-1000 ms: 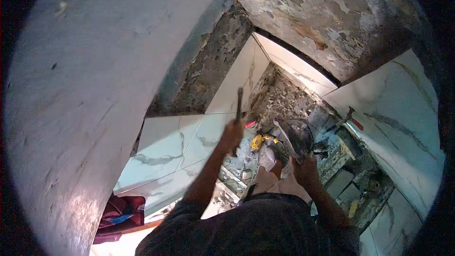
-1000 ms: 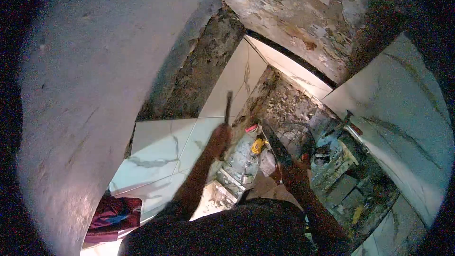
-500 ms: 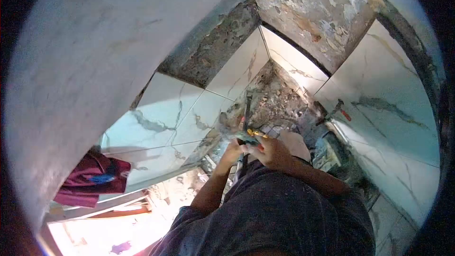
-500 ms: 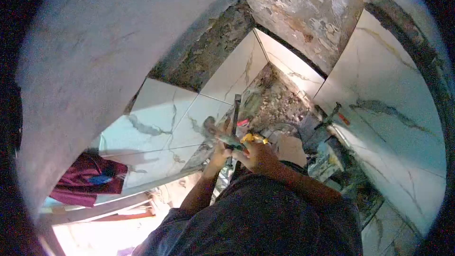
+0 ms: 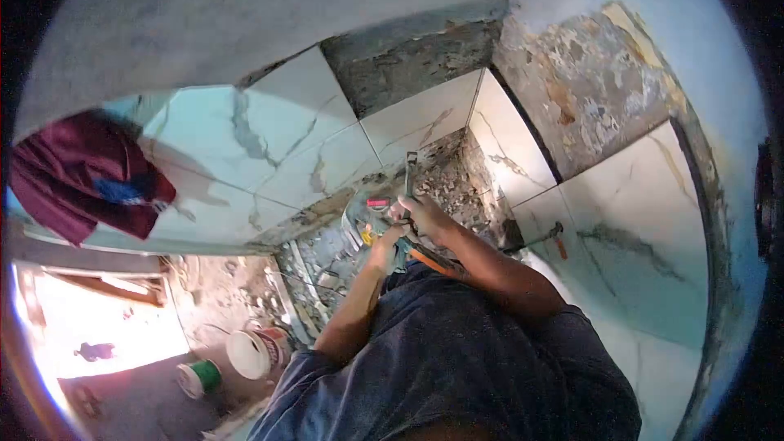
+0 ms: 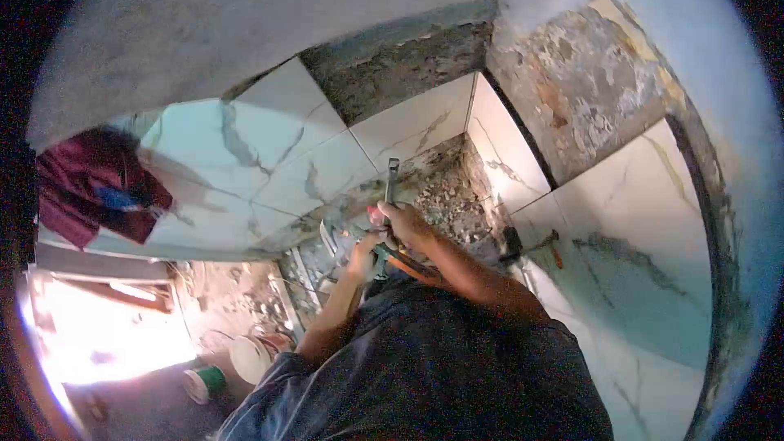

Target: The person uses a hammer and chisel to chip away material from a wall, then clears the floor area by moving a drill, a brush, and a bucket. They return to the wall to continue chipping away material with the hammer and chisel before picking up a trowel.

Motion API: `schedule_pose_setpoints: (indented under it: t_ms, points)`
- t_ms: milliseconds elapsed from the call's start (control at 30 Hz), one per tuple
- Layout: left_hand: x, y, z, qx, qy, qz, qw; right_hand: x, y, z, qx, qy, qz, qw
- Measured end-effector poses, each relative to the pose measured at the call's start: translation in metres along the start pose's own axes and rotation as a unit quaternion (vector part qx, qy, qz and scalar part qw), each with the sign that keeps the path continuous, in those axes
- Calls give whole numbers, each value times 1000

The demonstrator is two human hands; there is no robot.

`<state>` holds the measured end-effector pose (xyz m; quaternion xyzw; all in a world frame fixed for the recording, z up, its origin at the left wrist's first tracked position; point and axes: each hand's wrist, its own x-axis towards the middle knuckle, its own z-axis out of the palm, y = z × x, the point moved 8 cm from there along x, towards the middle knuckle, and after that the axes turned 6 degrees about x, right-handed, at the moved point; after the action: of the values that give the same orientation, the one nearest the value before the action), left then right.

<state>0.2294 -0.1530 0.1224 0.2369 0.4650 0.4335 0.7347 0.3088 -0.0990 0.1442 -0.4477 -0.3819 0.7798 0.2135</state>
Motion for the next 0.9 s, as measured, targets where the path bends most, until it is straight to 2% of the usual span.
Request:
schedule_pose_setpoints:
  t_ms: [33, 67, 100, 133, 200, 267, 333, 400, 433, 467, 500, 533, 600, 633, 667, 733, 800, 867, 900]
  points:
    - [-7, 22, 10, 97, -18, 134, 986, 10, 5, 1, 82, 32, -20, 996]
    - [-8, 13, 11, 37, -18, 55, 998, 15, 12, -2, 163, 66, -38, 984]
    - [-12, 6, 14, -26, -9, -25, 999, 18, 15, -11, 101, 94, -20, 990]
    - [-11, 1, 4, -47, -6, -25, 999, 23, 17, -17, 86, 95, -7, 992]
    - [-4, -13, -11, -89, -8, -6, 996, 34, -9, -32, 66, 84, -146, 983]
    - [-24, 36, 14, -168, 7, 99, 981, 46, -10, -64, 93, 162, -79, 979]
    - [-27, 34, -9, -224, -22, 101, 969, 65, -14, -115, -40, 253, -81, 963]
    - [-35, 38, -36, -273, -71, 86, 956, 77, -28, -145, -169, 246, -86, 950]
    - [-34, 26, -69, -305, -69, 113, 943, 92, -39, -168, -309, 298, -155, 889]
    - [-34, 14, -101, -333, -68, 138, 930, 98, -53, -165, -426, 283, -186, 839]
    - [-42, 5, -133, -329, 46, 135, 934, 103, -66, -162, -534, 276, -219, 769]
    - [-55, -2, -161, -320, 157, 132, 925, 96, -86, -141, -542, 275, -221, 763]
    - [-87, -14, -199, -372, 245, 138, 884, 83, -110, -96, -579, 269, -154, 754]
    - [-103, -23, -217, -364, 274, 132, 880, 92, -114, -94, -602, 271, -126, 741]
    - [-120, -31, -234, -357, 305, 125, 874, 108, -113, -101, -621, 257, -162, 723]
    - [-152, -40, -257, -343, 324, 169, 865, 128, -114, -102, -659, 248, -244, 667]
    - [-182, -65, -276, -373, 387, 133, 833, 131, -117, -92, -662, 243, -229, 671]
    - [-201, -70, -276, -388, 323, 219, 835, 140, -121, -92, -657, 245, -223, 677]
    - [-213, -91, -283, -362, 353, 206, 838, 143, -122, -96, -669, 238, -231, 666]
